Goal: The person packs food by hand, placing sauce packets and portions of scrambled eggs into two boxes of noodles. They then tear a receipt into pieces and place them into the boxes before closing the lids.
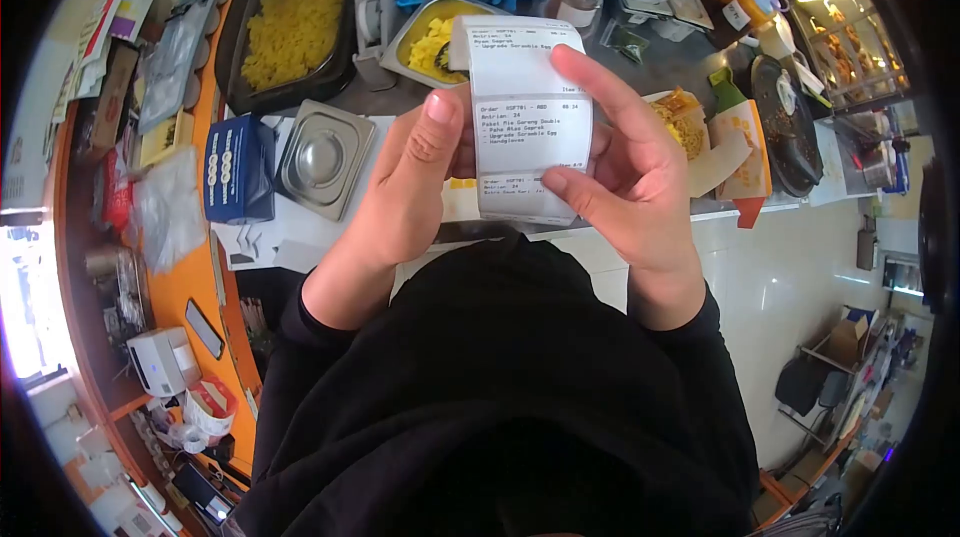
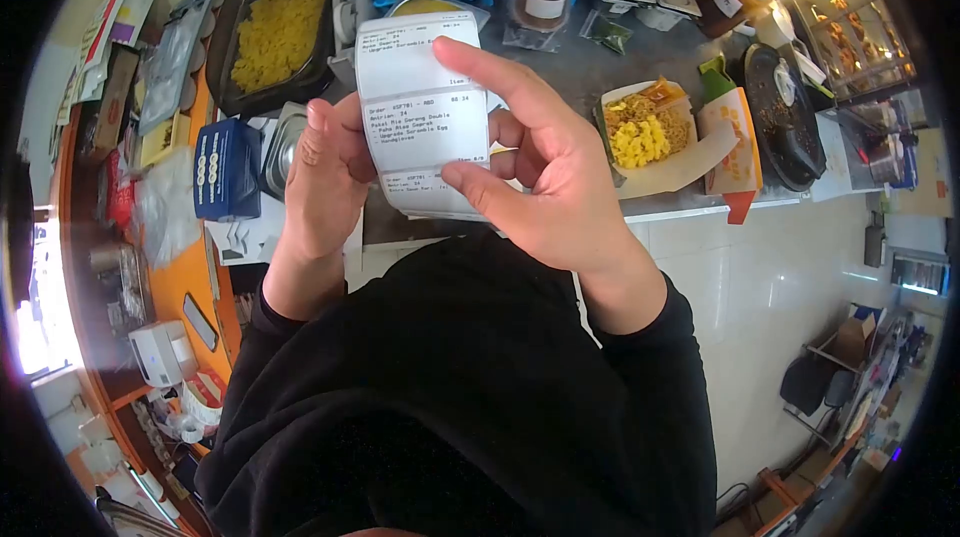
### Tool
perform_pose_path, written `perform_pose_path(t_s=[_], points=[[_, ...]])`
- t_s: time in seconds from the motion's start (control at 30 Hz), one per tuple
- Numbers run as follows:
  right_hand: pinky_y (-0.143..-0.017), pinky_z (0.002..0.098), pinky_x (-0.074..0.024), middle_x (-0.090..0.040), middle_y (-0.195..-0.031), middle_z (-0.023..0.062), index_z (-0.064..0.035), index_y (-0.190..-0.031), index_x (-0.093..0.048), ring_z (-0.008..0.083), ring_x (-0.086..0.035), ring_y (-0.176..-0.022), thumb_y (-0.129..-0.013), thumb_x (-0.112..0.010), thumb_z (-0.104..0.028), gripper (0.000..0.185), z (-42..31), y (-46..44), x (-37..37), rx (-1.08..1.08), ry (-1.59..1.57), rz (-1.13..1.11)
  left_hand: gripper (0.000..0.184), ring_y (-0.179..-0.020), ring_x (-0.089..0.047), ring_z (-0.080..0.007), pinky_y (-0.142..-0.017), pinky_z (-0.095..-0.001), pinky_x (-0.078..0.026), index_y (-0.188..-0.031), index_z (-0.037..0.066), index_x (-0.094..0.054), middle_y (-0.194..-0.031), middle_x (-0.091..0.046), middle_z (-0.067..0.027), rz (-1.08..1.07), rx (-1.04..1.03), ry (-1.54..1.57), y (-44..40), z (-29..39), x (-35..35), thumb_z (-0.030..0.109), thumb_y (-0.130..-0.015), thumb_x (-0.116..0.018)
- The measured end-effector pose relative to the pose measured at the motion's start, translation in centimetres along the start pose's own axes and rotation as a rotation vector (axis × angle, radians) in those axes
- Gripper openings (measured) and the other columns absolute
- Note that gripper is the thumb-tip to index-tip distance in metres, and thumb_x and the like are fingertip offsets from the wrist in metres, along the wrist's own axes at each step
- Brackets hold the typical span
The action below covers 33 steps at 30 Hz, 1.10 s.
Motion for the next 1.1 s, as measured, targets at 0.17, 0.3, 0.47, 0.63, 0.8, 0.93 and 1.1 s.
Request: perform_pose_path(t_s=[0.17,0.3,0.47,0.63,0.8,0.93,1.1], points=[[-0.080,0.0224,-0.0524,-0.047,-0.131,0.0068,-0.0075,-0.139,-0.045,0.0157,-0.058,-0.110,-0.076,-0.056,0.017,0.068,0.6,0.1,-2.0,-0.004,0.021,-0.038,0.072,-0.093,-0.063,-0.0174,-0.079,-0.0299,-0.050,-0.124,-0.007,-0.052,-0.106,-0.064,-0.0123,0.093,-0.095,0.060,1.3,-0.6,1.7,0.056,-0.100,-0.026],[-0.072,0.0172,-0.0506,-0.048,-0.130,0.0066,-0.0076,-0.137,-0.047,0.0121,-0.059,-0.105,-0.074,-0.059,0.017,0.068,0.9,0.1,-3.1,-0.013,0.079,-0.062,0.066,-0.086,-0.062,-0.0143,-0.074,-0.0285,-0.049,-0.116,-0.007,-0.056,-0.100,-0.065,-0.0104,0.176,-0.132,0.041,2.0,0.0,1.5,0.052,-0.101,-0.031],[-0.064,0.0144,-0.0470,-0.049,-0.130,0.0063,-0.0084,-0.137,-0.048,0.0075,-0.057,-0.094,-0.075,-0.061,0.015,0.068,1.5,0.4,-3.7,-0.010,0.108,-0.070,0.057,-0.085,-0.061,-0.0116,-0.073,-0.0251,-0.048,-0.108,-0.007,-0.061,-0.095,-0.066,-0.0094,0.123,-0.062,0.105,2.4,0.7,1.8,0.044,-0.102,-0.035],[-0.062,0.0153,-0.0456,-0.052,-0.128,0.0070,-0.0084,-0.134,-0.052,0.0047,-0.055,-0.087,-0.076,-0.067,0.010,0.062,1.4,0.4,-3.8,0.003,0.157,-0.037,0.050,-0.085,-0.061,-0.0101,-0.071,-0.0239,-0.048,-0.108,-0.006,-0.061,-0.094,-0.066,-0.0081,0.125,-0.049,0.161,2.6,0.7,1.9,0.037,-0.103,-0.038],[-0.061,0.0184,-0.0469,-0.058,-0.119,0.0079,-0.0088,-0.120,-0.064,0.0064,-0.056,-0.079,-0.074,-0.076,0.000,0.049,2.0,0.1,-3.5,0.121,0.406,0.058,0.041,-0.083,-0.060,-0.0092,-0.070,-0.0242,-0.047,-0.109,-0.006,-0.061,-0.094,-0.065,-0.0069,0.100,0.038,0.190,2.8,0.3,2.0,0.031,-0.102,-0.043],[-0.062,0.0207,-0.0489,-0.061,-0.109,0.0069,-0.0078,-0.107,-0.070,0.0105,-0.060,-0.079,-0.071,-0.078,-0.001,0.037,1.3,-0.1,-3.8,0.121,0.567,0.135,0.032,-0.081,-0.057,-0.0082,-0.068,-0.0244,-0.046,-0.106,-0.004,-0.061,-0.093,-0.064,-0.0047,0.155,-0.008,0.181,2.4,-0.8,1.5,0.025,-0.101,-0.047],[-0.066,0.0241,-0.0499,-0.062,-0.101,0.0065,-0.0058,-0.094,-0.073,0.0138,-0.061,-0.079,-0.067,-0.080,-0.001,0.028,1.8,-0.4,-3.5,0.175,0.661,0.185,0.027,-0.076,-0.054,-0.0074,-0.065,-0.0251,-0.045,-0.098,-0.003,-0.061,-0.085,-0.062,-0.0034,0.128,-0.194,-0.060,2.3,-1.8,1.9,0.020,-0.100,-0.048]])
Point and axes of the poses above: each hand's wrist, its own y-axis away from the middle knuckle, its own x-axis out of the back of the hand, z = x × y, the point moved 1 cm from there along -y, towards the middle knuckle
